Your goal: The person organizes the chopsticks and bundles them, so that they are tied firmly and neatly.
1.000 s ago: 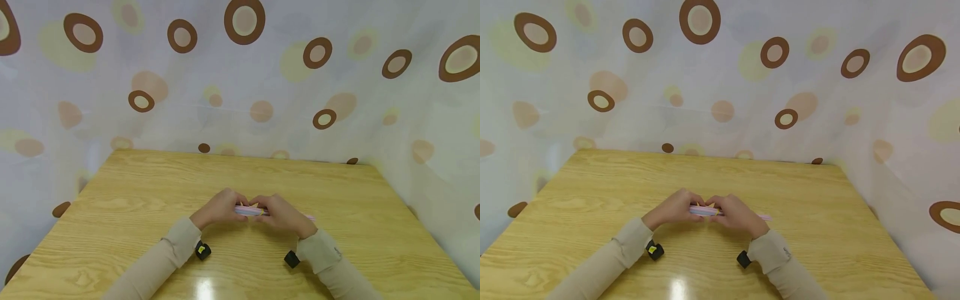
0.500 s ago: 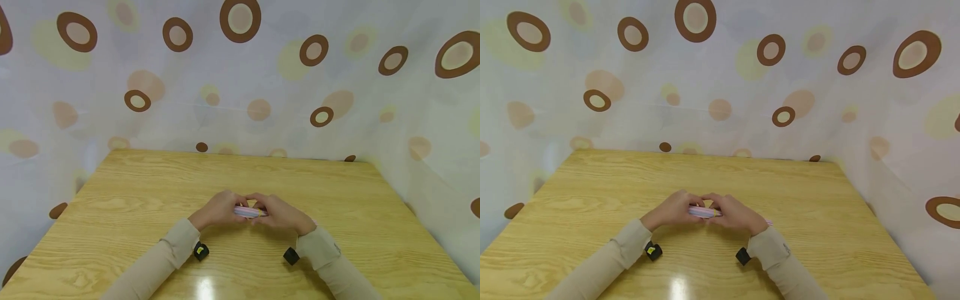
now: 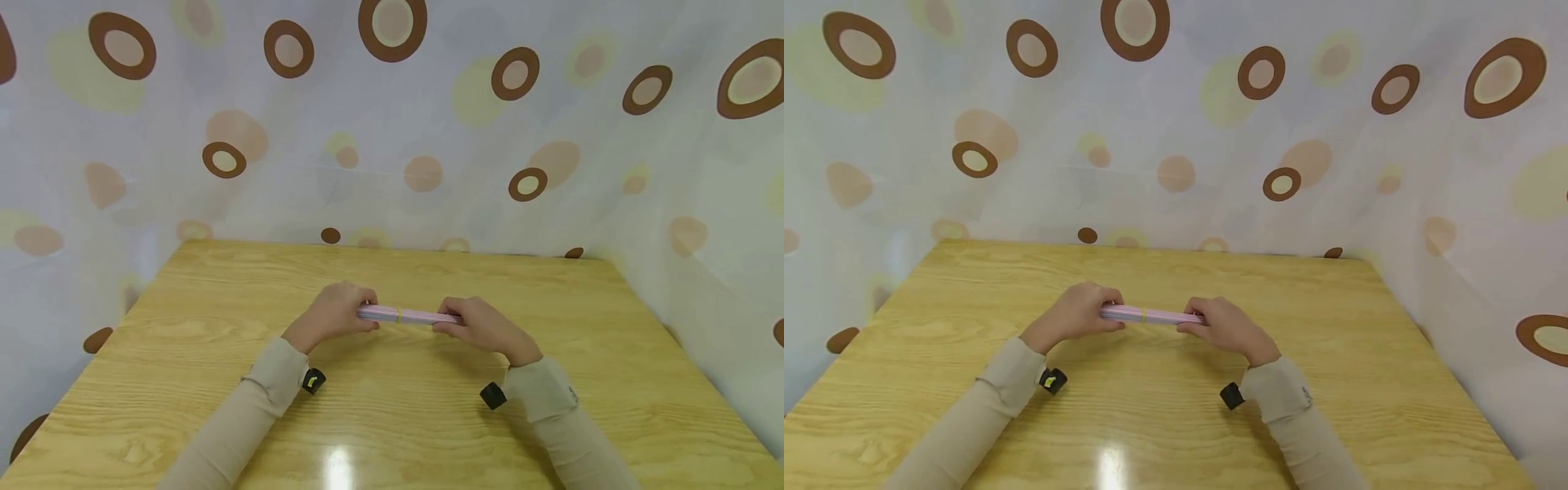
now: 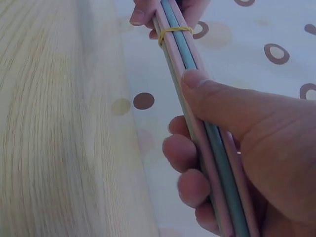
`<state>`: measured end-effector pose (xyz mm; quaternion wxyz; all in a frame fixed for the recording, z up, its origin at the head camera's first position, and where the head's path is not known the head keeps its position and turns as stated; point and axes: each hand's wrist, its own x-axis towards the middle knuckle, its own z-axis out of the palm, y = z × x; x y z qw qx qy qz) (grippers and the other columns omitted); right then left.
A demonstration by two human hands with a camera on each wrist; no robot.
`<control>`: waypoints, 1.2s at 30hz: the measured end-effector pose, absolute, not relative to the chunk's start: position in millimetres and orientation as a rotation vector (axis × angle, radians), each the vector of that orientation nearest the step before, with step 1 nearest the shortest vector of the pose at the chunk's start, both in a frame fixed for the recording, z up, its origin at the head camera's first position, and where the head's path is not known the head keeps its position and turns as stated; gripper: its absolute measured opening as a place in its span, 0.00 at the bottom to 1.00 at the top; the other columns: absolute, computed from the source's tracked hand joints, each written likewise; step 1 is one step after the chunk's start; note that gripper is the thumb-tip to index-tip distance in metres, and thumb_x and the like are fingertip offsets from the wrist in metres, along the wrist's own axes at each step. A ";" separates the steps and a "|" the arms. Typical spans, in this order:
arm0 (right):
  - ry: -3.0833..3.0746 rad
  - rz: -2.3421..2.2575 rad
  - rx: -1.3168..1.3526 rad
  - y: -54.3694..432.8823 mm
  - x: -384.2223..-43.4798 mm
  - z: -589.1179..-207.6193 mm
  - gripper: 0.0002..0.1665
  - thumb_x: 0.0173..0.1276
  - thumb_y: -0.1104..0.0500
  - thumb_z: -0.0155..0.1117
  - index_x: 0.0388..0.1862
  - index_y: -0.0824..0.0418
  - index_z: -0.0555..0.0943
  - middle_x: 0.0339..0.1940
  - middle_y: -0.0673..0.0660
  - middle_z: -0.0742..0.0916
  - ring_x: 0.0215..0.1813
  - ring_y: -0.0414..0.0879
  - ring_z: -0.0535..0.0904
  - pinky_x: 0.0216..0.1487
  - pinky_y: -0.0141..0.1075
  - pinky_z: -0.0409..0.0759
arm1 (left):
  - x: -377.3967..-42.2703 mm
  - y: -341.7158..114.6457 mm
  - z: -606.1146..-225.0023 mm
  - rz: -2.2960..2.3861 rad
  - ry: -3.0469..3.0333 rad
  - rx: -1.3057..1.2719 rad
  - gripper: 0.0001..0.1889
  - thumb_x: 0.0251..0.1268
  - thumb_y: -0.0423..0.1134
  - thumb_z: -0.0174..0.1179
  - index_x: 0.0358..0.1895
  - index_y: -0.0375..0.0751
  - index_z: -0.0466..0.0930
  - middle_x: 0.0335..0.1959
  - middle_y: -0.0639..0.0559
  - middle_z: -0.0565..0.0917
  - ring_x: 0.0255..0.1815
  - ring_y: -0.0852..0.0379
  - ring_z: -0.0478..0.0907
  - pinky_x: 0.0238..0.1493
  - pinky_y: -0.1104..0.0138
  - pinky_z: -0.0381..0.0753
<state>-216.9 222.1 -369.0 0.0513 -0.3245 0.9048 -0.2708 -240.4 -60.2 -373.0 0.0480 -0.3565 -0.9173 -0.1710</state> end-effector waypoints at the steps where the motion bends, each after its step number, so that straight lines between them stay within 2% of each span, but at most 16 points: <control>1: 2.752 -0.820 -0.983 222.8 -217.9 -369.5 0.09 0.70 0.52 0.60 0.35 0.56 0.79 0.19 0.45 0.75 0.17 0.33 0.60 0.22 0.29 0.63 | -240.8 -61.0 -372.7 -0.499 -2.806 -1.080 0.12 0.52 0.46 0.72 0.36 0.45 0.84 0.29 0.54 0.85 0.24 0.63 0.74 0.29 0.68 0.74; 8: 2.801 -0.796 -0.916 230.8 -224.2 -377.0 0.08 0.69 0.51 0.62 0.33 0.53 0.81 0.17 0.45 0.75 0.16 0.33 0.57 0.22 0.29 0.61 | -244.7 -65.3 -377.3 -0.327 -2.873 -1.062 0.10 0.50 0.44 0.74 0.31 0.45 0.84 0.24 0.56 0.81 0.22 0.62 0.68 0.28 0.67 0.71; 14: 2.767 -0.797 -0.959 236.7 -228.4 -381.9 0.05 0.66 0.57 0.65 0.37 0.58 0.81 0.25 0.49 0.82 0.21 0.34 0.65 0.26 0.30 0.68 | -246.5 -69.1 -380.1 -0.402 -2.992 -1.067 0.12 0.53 0.38 0.72 0.39 0.42 0.83 0.33 0.52 0.83 0.29 0.59 0.74 0.35 0.63 0.75; 19: 2.740 -0.777 -1.007 238.8 -231.8 -389.2 0.05 0.64 0.63 0.67 0.39 0.60 0.81 0.29 0.49 0.83 0.26 0.35 0.68 0.31 0.31 0.72 | -246.5 -70.7 -381.1 -0.392 -3.045 -1.098 0.14 0.54 0.35 0.71 0.44 0.39 0.82 0.39 0.49 0.84 0.34 0.56 0.77 0.40 0.60 0.77; 29: 2.738 -0.761 -0.970 236.5 -230.9 -404.2 0.07 0.61 0.62 0.70 0.37 0.60 0.82 0.31 0.48 0.82 0.30 0.36 0.70 0.34 0.30 0.72 | -244.3 -69.6 -384.7 -0.342 -3.113 -1.083 0.13 0.52 0.30 0.70 0.43 0.39 0.81 0.37 0.50 0.81 0.36 0.56 0.73 0.44 0.59 0.76; 36: 2.754 -0.714 -0.975 234.2 -232.8 -405.1 0.07 0.62 0.62 0.69 0.38 0.60 0.82 0.32 0.49 0.83 0.31 0.36 0.70 0.35 0.30 0.72 | -246.6 -71.9 -383.9 -0.367 -3.122 -1.058 0.13 0.50 0.29 0.69 0.40 0.41 0.81 0.36 0.51 0.80 0.35 0.56 0.71 0.41 0.61 0.74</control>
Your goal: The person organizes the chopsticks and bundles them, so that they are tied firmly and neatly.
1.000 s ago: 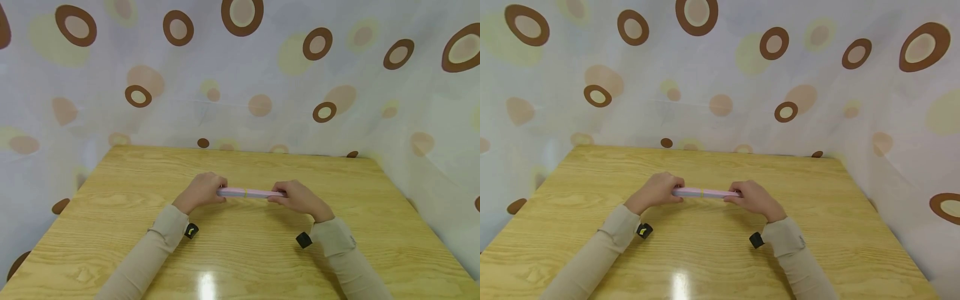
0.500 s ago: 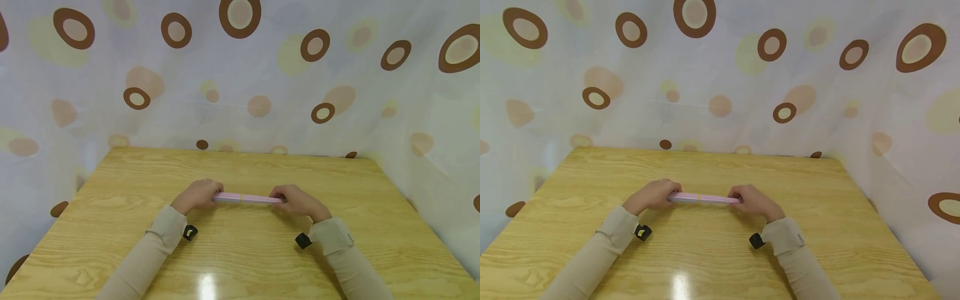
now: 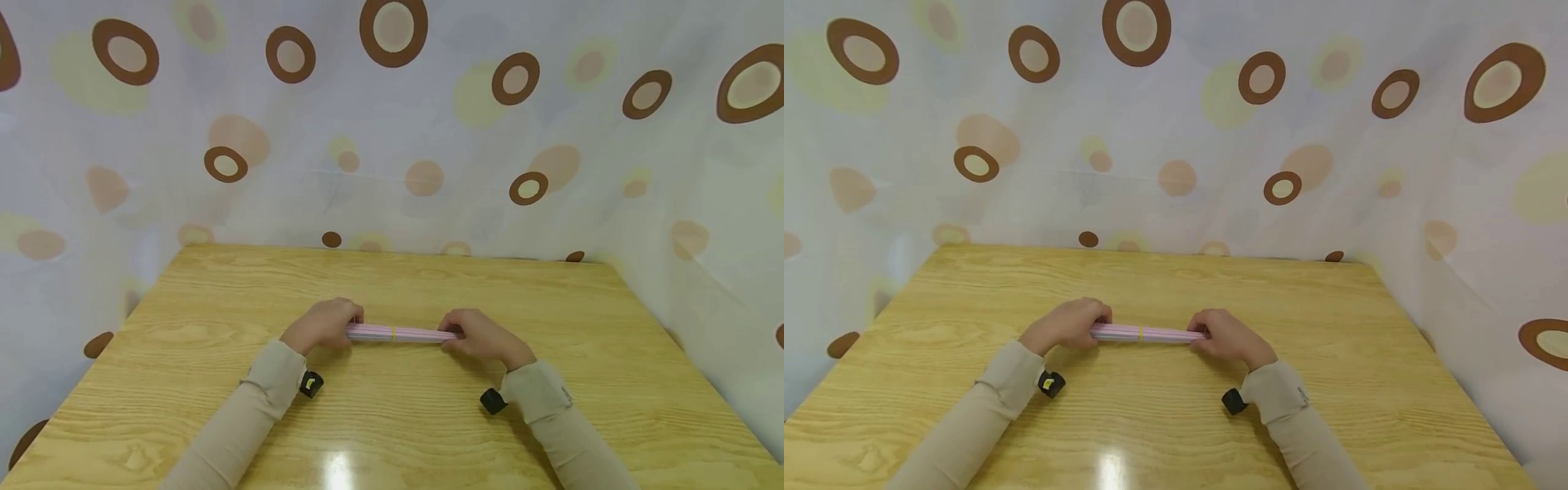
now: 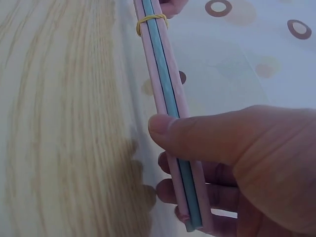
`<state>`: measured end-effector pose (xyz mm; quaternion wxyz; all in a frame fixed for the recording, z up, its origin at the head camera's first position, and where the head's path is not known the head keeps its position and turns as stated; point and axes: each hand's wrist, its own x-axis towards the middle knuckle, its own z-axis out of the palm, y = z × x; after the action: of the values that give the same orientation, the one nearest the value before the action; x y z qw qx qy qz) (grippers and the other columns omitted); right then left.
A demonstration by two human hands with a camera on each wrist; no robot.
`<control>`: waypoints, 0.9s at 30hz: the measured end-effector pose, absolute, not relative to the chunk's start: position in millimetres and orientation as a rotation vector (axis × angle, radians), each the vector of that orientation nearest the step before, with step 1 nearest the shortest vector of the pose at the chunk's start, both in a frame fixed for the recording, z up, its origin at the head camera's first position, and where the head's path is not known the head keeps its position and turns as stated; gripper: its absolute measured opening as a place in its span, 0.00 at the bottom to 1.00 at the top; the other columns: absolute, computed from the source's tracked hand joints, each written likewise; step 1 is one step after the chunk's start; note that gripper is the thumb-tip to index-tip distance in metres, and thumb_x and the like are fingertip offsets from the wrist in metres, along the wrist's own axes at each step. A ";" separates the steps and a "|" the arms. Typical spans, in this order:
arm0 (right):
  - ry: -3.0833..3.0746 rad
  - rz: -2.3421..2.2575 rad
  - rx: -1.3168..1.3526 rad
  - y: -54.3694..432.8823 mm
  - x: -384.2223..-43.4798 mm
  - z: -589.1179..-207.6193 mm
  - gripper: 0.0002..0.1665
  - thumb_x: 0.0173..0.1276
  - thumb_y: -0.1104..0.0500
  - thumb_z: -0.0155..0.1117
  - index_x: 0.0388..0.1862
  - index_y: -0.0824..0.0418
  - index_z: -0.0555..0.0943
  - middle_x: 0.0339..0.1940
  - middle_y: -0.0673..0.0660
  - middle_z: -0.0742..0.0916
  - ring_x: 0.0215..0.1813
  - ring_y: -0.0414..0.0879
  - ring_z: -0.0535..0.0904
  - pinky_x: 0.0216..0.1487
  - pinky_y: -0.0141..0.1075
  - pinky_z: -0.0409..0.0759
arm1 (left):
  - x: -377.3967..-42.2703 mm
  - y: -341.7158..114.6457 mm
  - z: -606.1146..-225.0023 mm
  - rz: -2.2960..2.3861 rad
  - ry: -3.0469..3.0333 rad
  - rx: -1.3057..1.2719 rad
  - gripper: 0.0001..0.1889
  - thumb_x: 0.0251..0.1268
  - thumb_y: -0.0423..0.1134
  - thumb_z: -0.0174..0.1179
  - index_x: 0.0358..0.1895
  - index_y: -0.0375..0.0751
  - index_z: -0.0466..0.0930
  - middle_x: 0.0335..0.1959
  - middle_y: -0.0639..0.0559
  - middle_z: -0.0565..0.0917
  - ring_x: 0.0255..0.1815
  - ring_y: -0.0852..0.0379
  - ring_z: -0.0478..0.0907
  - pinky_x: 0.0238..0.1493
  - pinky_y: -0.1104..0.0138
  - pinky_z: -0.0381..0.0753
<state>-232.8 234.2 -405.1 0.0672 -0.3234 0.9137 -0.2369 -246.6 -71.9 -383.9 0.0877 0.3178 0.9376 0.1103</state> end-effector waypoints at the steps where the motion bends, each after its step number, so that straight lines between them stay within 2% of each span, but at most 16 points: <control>1: 2.758 -0.707 -0.978 234.0 -233.1 -405.1 0.07 0.62 0.62 0.69 0.38 0.60 0.82 0.32 0.49 0.83 0.31 0.36 0.70 0.35 0.30 0.72 | -247.2 -72.4 -383.9 0.336 2.791 0.943 0.13 0.49 0.29 0.69 0.40 0.41 0.80 0.36 0.51 0.81 0.35 0.56 0.71 0.41 0.61 0.74; 6: 2.779 -0.689 -1.001 233.6 -233.4 -405.2 0.06 0.62 0.63 0.69 0.38 0.61 0.83 0.32 0.50 0.83 0.31 0.36 0.70 0.34 0.30 0.72 | -249.5 -73.1 -385.0 0.367 2.787 0.935 0.15 0.48 0.29 0.69 0.40 0.43 0.78 0.36 0.50 0.80 0.37 0.54 0.74 0.42 0.59 0.75; 11: 2.803 -0.661 -1.037 232.3 -232.9 -405.6 0.07 0.61 0.63 0.70 0.38 0.62 0.84 0.33 0.52 0.82 0.33 0.36 0.72 0.35 0.31 0.74 | -251.2 -73.5 -386.5 0.360 2.764 0.926 0.15 0.46 0.30 0.71 0.37 0.44 0.77 0.33 0.51 0.78 0.34 0.55 0.71 0.38 0.61 0.73; 18: 2.826 -0.661 -1.013 229.8 -235.4 -407.4 0.08 0.61 0.60 0.71 0.38 0.60 0.84 0.32 0.50 0.80 0.32 0.38 0.72 0.35 0.31 0.74 | -253.9 -77.6 -384.9 0.371 2.741 0.866 0.15 0.48 0.31 0.69 0.40 0.42 0.77 0.36 0.50 0.79 0.37 0.54 0.72 0.42 0.60 0.74; 22: 2.803 -0.651 -0.978 230.8 -233.2 -409.6 0.16 0.59 0.54 0.72 0.42 0.61 0.82 0.35 0.51 0.81 0.36 0.40 0.74 0.39 0.34 0.76 | -252.4 -83.9 -387.2 0.406 2.703 0.891 0.19 0.50 0.36 0.70 0.46 0.37 0.76 0.41 0.47 0.79 0.43 0.52 0.75 0.47 0.59 0.75; 27: 2.787 -0.669 -0.887 237.5 -230.0 -407.5 0.31 0.59 0.48 0.72 0.54 0.66 0.76 0.42 0.56 0.81 0.41 0.44 0.76 0.45 0.40 0.76 | -251.1 -90.7 -388.4 0.516 2.680 0.856 0.26 0.56 0.43 0.69 0.54 0.33 0.72 0.47 0.43 0.76 0.47 0.49 0.72 0.52 0.57 0.73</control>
<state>-230.0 237.5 -407.5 0.0708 -0.2949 0.9266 -0.2224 -251.1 -90.7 -388.4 0.1401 0.2962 0.9277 0.1787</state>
